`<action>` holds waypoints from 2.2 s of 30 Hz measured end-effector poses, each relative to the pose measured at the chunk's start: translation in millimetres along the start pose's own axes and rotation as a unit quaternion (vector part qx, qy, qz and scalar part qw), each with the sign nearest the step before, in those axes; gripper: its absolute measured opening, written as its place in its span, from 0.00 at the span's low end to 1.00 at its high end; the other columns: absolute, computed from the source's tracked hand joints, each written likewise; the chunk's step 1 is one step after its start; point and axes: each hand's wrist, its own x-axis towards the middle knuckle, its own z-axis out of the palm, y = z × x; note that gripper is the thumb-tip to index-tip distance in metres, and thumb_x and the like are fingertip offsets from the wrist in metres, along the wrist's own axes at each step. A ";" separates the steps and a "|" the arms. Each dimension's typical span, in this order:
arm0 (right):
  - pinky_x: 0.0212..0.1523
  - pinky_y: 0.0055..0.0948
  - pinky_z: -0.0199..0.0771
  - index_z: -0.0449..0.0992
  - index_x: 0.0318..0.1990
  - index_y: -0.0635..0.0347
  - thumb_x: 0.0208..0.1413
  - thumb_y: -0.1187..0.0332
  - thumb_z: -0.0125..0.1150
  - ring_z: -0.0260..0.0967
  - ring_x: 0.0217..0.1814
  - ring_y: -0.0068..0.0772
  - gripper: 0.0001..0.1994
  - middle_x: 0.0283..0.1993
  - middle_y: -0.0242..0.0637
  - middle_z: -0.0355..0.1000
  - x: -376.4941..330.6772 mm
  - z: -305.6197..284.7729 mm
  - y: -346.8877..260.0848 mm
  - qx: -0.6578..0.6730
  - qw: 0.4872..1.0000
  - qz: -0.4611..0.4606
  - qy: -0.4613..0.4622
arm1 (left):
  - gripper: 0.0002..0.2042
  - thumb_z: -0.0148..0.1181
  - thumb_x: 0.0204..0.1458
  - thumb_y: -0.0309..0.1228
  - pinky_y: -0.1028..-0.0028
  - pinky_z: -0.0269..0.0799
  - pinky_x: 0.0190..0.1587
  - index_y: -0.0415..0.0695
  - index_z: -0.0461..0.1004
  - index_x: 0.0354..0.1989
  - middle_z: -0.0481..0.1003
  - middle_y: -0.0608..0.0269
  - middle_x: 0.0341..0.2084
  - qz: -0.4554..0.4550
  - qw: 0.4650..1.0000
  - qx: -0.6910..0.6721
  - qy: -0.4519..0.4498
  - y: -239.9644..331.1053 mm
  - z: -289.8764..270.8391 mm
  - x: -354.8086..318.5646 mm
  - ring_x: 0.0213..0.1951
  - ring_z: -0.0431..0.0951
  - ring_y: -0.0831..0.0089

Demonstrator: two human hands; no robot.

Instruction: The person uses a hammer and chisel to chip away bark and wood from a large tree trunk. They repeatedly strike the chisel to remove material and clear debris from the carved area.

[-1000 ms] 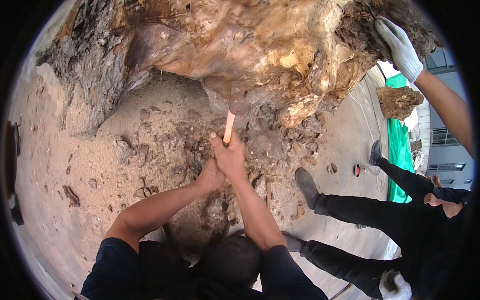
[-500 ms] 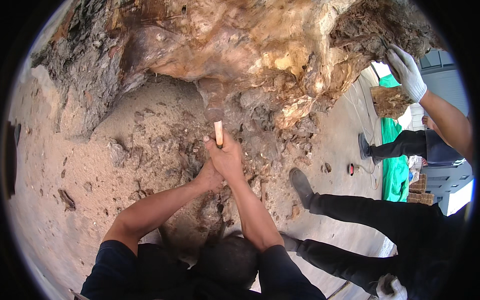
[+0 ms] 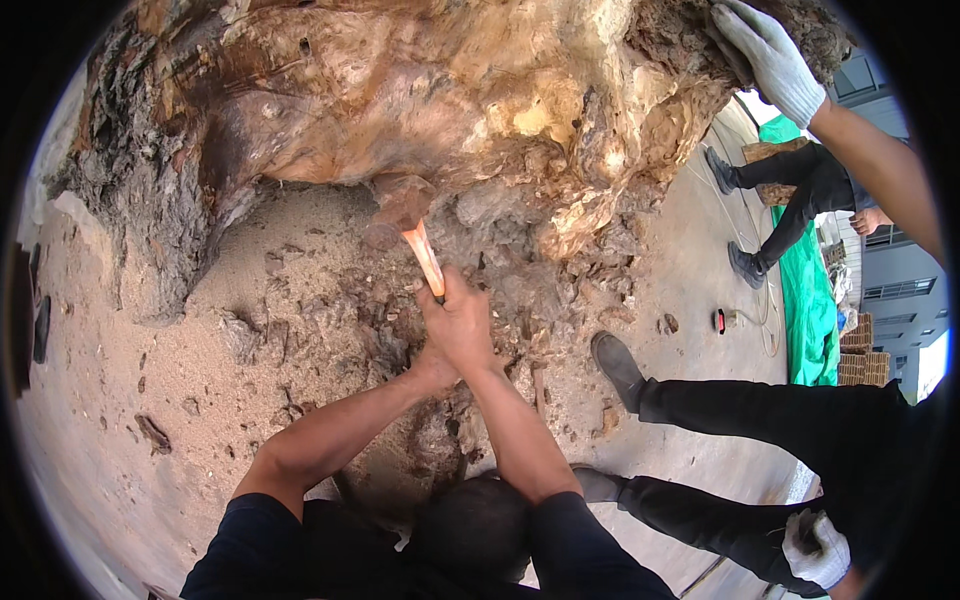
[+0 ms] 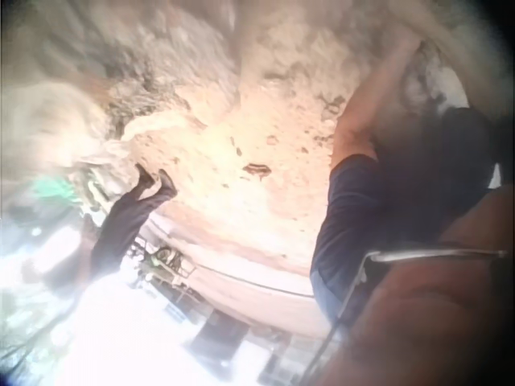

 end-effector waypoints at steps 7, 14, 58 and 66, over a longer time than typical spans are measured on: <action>0.26 0.43 0.72 0.72 0.36 0.65 0.60 0.68 0.66 0.75 0.22 0.51 0.10 0.22 0.53 0.73 -15.9 8.9 17.2 0.022 1.000 0.014 0.002 | 0.20 0.58 0.62 0.24 0.68 0.73 0.57 0.41 0.62 0.61 0.71 0.60 0.51 -0.042 0.987 -0.153 -0.004 -0.8 6.3 -18.3 0.56 0.72 0.70; 0.27 0.38 0.72 0.76 0.42 0.66 0.61 0.65 0.68 0.72 0.22 0.38 0.12 0.23 0.48 0.72 -51.4 3.5 30.2 0.057 0.991 0.121 -0.028 | 0.17 0.58 0.62 0.25 0.67 0.73 0.56 0.41 0.66 0.58 0.73 0.60 0.50 -0.048 0.986 -0.160 -0.011 -28.2 28.8 -49.7 0.55 0.74 0.69; 0.18 0.21 0.56 0.74 0.40 0.61 0.66 0.69 0.65 0.57 0.18 0.12 0.06 0.21 0.22 0.65 -9.9 15.9 20.4 0.287 0.950 0.117 -0.033 | 0.04 0.65 0.52 0.22 0.66 0.74 0.38 0.35 0.78 0.35 0.81 0.59 0.29 -0.010 0.994 -0.068 0.088 -17.8 -14.2 -7.6 0.34 0.80 0.71; 0.19 0.22 0.59 0.75 0.43 0.63 0.66 0.70 0.64 0.58 0.19 0.13 0.06 0.22 0.24 0.67 -76.3 26.4 57.0 0.303 0.911 0.258 -0.108 | 0.04 0.65 0.55 0.25 0.71 0.69 0.29 0.38 0.77 0.31 0.76 0.66 0.22 -0.111 0.988 -0.101 0.023 -44.6 17.9 -85.0 0.28 0.74 0.79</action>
